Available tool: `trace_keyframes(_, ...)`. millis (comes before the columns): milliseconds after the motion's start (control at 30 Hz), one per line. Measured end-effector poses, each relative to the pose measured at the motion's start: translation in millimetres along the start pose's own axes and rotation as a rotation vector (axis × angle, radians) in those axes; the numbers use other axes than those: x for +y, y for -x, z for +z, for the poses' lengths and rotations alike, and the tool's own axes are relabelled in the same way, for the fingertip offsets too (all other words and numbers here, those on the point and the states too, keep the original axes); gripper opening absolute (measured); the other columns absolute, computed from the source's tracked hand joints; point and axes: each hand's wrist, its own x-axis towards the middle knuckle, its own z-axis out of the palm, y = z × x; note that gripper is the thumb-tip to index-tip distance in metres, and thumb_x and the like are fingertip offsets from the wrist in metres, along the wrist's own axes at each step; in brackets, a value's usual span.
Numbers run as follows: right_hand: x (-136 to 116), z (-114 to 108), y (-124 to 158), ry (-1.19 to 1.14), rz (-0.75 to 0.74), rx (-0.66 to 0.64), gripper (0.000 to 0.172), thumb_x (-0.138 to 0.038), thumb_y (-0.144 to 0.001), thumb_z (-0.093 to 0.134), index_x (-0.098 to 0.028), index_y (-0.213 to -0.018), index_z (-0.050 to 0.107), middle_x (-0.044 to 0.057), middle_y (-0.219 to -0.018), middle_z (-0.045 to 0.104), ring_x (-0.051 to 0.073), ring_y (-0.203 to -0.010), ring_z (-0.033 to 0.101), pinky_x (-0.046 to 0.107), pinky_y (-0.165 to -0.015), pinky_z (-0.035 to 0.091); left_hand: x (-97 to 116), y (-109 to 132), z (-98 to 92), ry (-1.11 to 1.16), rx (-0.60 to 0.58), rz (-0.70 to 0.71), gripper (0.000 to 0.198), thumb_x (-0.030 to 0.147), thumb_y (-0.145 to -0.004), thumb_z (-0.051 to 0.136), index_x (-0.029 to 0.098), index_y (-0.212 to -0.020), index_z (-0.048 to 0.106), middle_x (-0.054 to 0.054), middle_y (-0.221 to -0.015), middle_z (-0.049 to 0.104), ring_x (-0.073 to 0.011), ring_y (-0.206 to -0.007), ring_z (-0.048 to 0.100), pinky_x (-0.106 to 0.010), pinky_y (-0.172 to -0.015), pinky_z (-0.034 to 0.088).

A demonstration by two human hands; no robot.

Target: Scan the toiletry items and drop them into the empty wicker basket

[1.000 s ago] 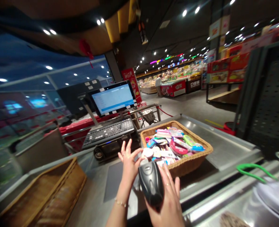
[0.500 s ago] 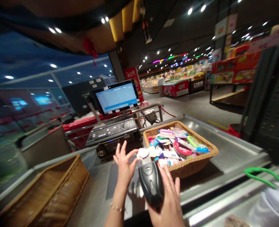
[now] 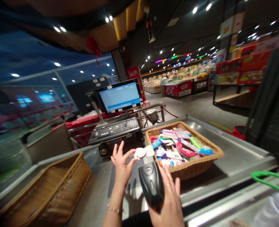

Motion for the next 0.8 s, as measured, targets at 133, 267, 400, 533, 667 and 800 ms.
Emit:
trace_keyframes(133,-0.8,0.9,-0.1,-0.012,0.001,-0.005,0.056,-0.027,-0.091,0.043,-0.023,-0.145,0.03,0.016,-0.145,0.048,0.036,-0.14,0.037,0.071,-0.109,0.025,-2.9,-0.3,-1.6,-0.01,0.013,0.001,0.022,0.03,-0.08,0.066,0.037,-0.1,0.074,-0.005,-0.156,0.035,-0.0362,-0.147,0.016,-0.073,-0.108,0.016)
trace_keyframes(267,-0.9,2.4,0.4,-0.015,0.004,0.002,0.057,-0.027,-0.091,0.044,-0.023,-0.146,0.029,0.015,-0.145,0.048,0.035,-0.14,0.037,0.069,-0.11,0.025,-5.4,-0.8,-2.9,-0.019,0.03,-0.005,0.023,0.029,-0.078,0.068,0.037,-0.099,0.074,-0.004,-0.155,0.036,-0.0367,-0.147,0.017,-0.073,-0.108,0.017)
trace_keyframes(400,-0.4,4.9,1.1,-0.003,-0.002,0.003,0.058,-0.026,-0.09,0.043,-0.024,-0.146,0.029,0.014,-0.146,0.048,0.035,-0.14,0.037,0.068,-0.11,0.026,-6.8,-0.9,-4.6,-0.018,0.051,-0.016,0.022,0.029,-0.078,0.068,0.036,-0.098,0.074,-0.004,-0.154,0.038,-0.0367,-0.146,0.018,-0.073,-0.108,0.017)
trace_keyframes(533,1.0,7.5,2.0,-0.004,-0.01,-0.015,0.059,-0.026,-0.09,0.043,-0.023,-0.146,0.028,0.013,-0.147,0.046,0.034,-0.142,0.034,0.068,-0.111,0.025,-8.3,-0.4,-6.4,-0.011,0.091,-0.029,0.022,0.028,-0.076,0.07,0.036,-0.096,0.075,-0.005,-0.153,0.039,-0.0362,-0.146,0.019,-0.072,-0.108,0.015)
trace_keyframes(667,2.7,11.3,3.5,-0.002,-0.023,-0.014,0.057,-0.025,-0.09,0.042,-0.021,-0.146,0.029,0.014,-0.146,0.048,0.034,-0.142,0.034,0.069,-0.111,0.024,-11.2,-0.9,-8.6,-0.02,0.114,-0.037,0.022,0.029,-0.076,0.071,0.036,-0.096,0.075,-0.004,-0.153,0.04,-0.0365,-0.145,0.021,-0.071,-0.108,0.016)
trace_keyframes(800,4.7,17.0,5.5,-0.012,-0.03,0.007,0.054,-0.026,-0.091,0.042,-0.021,-0.144,0.032,0.014,-0.144,0.049,0.033,-0.14,0.039,0.066,-0.113,0.021,-13.1,-1.8,-11.7,-0.032,0.111,-0.047,0.021,0.03,-0.076,0.07,0.036,-0.097,0.075,-0.004,-0.152,0.04,-0.0359,-0.146,0.02,-0.071,-0.109,0.016)
